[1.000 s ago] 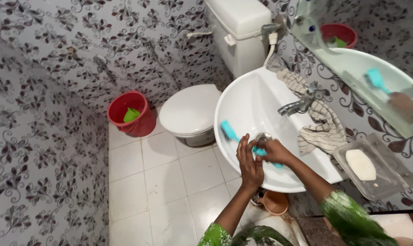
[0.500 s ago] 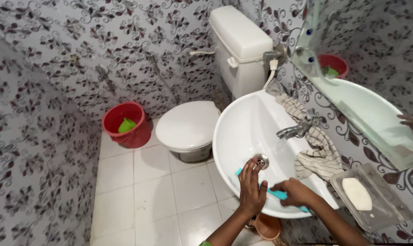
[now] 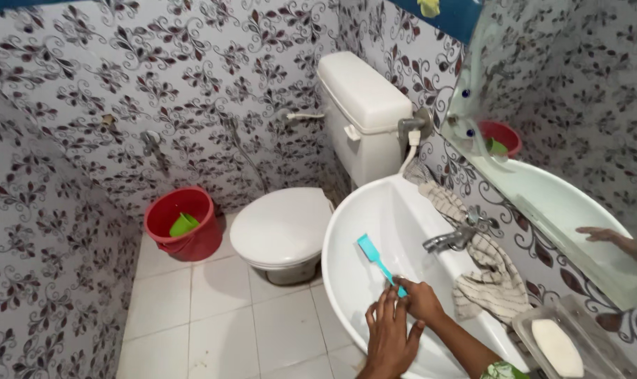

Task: The person cleans a bathroom sink by hand using a small blue brush, scrubbing the drain area and the inner surface of the basin.

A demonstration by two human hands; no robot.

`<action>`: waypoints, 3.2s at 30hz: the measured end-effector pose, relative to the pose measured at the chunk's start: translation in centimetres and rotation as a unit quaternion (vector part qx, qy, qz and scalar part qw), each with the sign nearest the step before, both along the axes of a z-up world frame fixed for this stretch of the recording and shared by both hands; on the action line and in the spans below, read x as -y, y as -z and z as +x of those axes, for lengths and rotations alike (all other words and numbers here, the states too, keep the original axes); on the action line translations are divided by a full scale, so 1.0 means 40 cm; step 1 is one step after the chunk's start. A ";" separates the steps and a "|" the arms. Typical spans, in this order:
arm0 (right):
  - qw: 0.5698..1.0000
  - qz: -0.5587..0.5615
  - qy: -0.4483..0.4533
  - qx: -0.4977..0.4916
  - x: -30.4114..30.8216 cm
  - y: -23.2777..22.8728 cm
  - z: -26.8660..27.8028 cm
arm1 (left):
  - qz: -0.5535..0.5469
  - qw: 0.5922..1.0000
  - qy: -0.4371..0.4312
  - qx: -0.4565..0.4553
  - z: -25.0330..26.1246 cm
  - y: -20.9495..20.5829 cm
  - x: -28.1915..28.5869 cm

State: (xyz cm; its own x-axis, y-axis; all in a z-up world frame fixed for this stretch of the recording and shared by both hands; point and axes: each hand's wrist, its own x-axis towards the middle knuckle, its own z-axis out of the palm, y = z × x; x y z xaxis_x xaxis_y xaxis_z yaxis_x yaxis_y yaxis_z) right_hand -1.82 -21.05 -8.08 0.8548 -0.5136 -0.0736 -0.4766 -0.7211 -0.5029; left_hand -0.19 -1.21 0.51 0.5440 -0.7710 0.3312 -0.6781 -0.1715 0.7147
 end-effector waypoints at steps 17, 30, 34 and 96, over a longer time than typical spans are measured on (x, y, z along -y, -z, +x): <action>0.991 0.086 -0.019 0.102 -0.020 -0.012 0.047 | -0.161 0.879 -0.310 0.323 0.104 0.390 0.208; 0.953 0.228 -0.201 -0.014 -0.045 -0.178 -0.147 | -0.190 0.972 -0.135 -0.024 0.011 0.097 0.000; 0.943 0.052 -0.293 -0.147 0.000 -0.313 -0.363 | -0.211 0.973 -0.091 -0.033 -0.009 0.019 -0.027; 0.977 -0.171 -0.030 -0.126 0.053 0.056 0.008 | -0.177 0.980 -0.096 -0.002 -0.019 -0.010 -0.025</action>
